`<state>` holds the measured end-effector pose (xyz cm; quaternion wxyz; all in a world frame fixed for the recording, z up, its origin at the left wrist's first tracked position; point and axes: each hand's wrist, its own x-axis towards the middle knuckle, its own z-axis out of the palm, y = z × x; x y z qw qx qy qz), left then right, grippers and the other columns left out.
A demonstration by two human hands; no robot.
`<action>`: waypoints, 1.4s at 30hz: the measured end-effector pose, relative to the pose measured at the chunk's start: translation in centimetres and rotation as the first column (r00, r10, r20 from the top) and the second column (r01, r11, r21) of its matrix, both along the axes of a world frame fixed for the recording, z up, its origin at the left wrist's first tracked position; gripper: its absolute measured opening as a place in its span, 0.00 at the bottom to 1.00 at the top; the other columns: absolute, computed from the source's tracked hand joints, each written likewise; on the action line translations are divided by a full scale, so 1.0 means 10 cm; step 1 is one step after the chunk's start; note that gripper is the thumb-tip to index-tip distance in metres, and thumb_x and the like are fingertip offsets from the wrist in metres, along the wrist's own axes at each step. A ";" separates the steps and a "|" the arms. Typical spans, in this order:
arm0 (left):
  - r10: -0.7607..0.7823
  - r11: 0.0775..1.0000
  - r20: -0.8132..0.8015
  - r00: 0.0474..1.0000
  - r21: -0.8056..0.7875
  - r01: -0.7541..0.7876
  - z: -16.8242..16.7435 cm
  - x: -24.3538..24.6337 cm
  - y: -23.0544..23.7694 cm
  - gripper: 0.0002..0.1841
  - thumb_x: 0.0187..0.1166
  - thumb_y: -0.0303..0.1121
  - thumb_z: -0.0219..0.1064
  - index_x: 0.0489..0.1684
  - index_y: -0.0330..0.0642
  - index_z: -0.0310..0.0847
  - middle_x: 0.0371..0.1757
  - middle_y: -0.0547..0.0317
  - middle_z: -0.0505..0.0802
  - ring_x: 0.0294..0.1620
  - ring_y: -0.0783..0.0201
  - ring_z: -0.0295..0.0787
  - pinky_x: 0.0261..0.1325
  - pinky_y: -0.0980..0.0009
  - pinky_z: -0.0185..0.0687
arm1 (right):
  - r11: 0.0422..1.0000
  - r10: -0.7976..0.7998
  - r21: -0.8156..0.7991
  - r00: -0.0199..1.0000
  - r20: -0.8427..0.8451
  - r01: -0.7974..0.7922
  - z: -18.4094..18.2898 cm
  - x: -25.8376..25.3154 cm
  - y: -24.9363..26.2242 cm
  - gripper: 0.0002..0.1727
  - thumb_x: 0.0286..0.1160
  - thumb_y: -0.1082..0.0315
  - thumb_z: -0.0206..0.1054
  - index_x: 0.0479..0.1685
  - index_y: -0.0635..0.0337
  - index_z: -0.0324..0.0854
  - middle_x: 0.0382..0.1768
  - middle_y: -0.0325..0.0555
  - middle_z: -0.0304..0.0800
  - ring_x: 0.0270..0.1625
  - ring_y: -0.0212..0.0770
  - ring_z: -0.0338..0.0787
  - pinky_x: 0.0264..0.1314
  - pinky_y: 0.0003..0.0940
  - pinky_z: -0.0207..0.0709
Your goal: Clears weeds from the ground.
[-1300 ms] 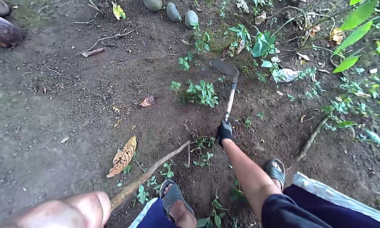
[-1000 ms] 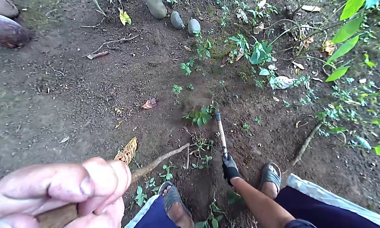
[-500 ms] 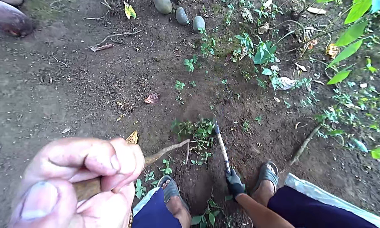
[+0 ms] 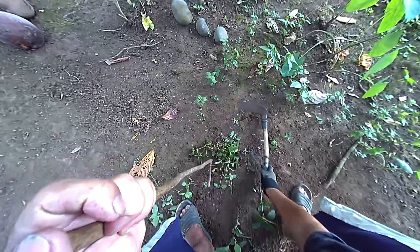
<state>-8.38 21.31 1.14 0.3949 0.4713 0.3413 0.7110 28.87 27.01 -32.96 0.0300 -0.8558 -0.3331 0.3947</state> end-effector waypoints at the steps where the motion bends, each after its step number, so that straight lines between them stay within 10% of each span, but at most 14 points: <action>1: 0.016 1.000 0.014 1.000 -0.003 -0.016 -0.01 0.00 -0.01 0.16 0.86 0.49 0.60 0.36 0.49 0.84 0.21 0.71 0.82 0.17 0.75 0.75 0.21 0.80 0.71 | 0.999 0.042 -0.026 0.999 0.026 -0.041 0.09 0.15 -0.07 0.30 0.94 0.52 0.52 0.87 0.61 0.64 0.73 0.67 0.83 0.77 0.63 0.82 0.79 0.63 0.71; 5: 0.039 0.999 0.023 0.999 0.003 -0.039 -0.02 0.04 0.01 0.16 0.87 0.49 0.60 0.38 0.49 0.84 0.21 0.70 0.83 0.17 0.75 0.75 0.20 0.80 0.71 | 0.989 -0.010 0.147 1.000 0.023 0.007 0.49 0.24 0.24 0.29 0.91 0.53 0.58 0.83 0.61 0.69 0.66 0.67 0.86 0.67 0.63 0.88 0.71 0.63 0.76; 9: 0.042 0.999 0.061 0.997 -0.003 -0.041 0.01 0.13 0.04 0.15 0.84 0.50 0.63 0.35 0.52 0.86 0.21 0.72 0.84 0.17 0.77 0.75 0.20 0.82 0.70 | 0.874 -0.220 0.374 0.940 -0.262 0.309 0.53 -0.31 0.63 0.27 0.92 0.60 0.56 0.83 0.64 0.62 0.42 0.60 0.84 0.29 0.49 0.85 0.33 0.50 0.84; 13: 0.103 0.995 -0.023 0.994 -0.001 -0.103 0.08 0.21 0.15 0.13 0.85 0.53 0.60 0.37 0.59 0.84 0.20 0.78 0.82 0.15 0.81 0.72 0.19 0.85 0.67 | 0.980 -0.094 0.166 0.992 -0.079 0.106 0.34 -0.23 0.33 0.29 0.92 0.58 0.55 0.84 0.68 0.65 0.69 0.69 0.83 0.67 0.61 0.88 0.72 0.59 0.79; 18: 0.131 0.991 -0.040 0.991 -0.014 -0.132 0.05 0.13 0.21 0.13 0.87 0.50 0.54 0.36 0.61 0.81 0.20 0.80 0.81 0.13 0.81 0.69 0.16 0.85 0.65 | 0.992 0.011 0.123 0.999 0.038 -0.015 0.72 0.25 0.38 0.27 0.91 0.56 0.57 0.82 0.62 0.69 0.65 0.67 0.85 0.63 0.62 0.88 0.66 0.62 0.79; 24: 0.124 0.992 -0.026 0.992 0.002 -0.124 0.07 0.15 0.19 0.12 0.87 0.50 0.56 0.38 0.61 0.82 0.20 0.80 0.81 0.13 0.81 0.69 0.16 0.86 0.64 | 0.878 -0.255 0.365 0.948 -0.189 0.309 0.86 -0.45 0.84 0.26 0.93 0.61 0.54 0.83 0.67 0.64 0.57 0.67 0.84 0.45 0.56 0.88 0.51 0.55 0.83; 32: 0.101 0.995 0.032 0.994 -0.003 -0.101 -0.03 -0.01 0.17 0.13 0.85 0.51 0.60 0.37 0.56 0.84 0.20 0.76 0.82 0.14 0.79 0.71 0.18 0.84 0.67 | 0.988 -0.004 0.153 0.998 -0.069 0.014 0.66 -0.02 0.84 0.26 0.92 0.57 0.56 0.80 0.63 0.69 0.59 0.66 0.85 0.51 0.59 0.89 0.55 0.58 0.82; 38: 0.083 0.997 0.042 0.996 -0.017 -0.082 -0.08 -0.09 0.08 0.17 0.88 0.48 0.57 0.35 0.49 0.83 0.19 0.70 0.82 0.15 0.75 0.73 0.19 0.80 0.70 | 0.866 -0.279 0.322 0.905 -0.321 0.382 0.67 -0.56 1.23 0.24 0.95 0.58 0.51 0.79 0.65 0.67 0.43 0.59 0.83 0.32 0.49 0.83 0.39 0.50 0.82; 42: 0.055 0.998 0.029 0.998 0.012 -0.055 -0.04 -0.04 0.12 0.15 0.86 0.49 0.61 0.39 0.50 0.85 0.21 0.71 0.83 0.16 0.76 0.74 0.19 0.82 0.70 | 0.992 -0.018 0.117 0.983 -0.181 0.040 0.08 -0.62 0.74 0.27 0.91 0.57 0.56 0.80 0.67 0.71 0.65 0.68 0.86 0.64 0.61 0.88 0.69 0.60 0.79</action>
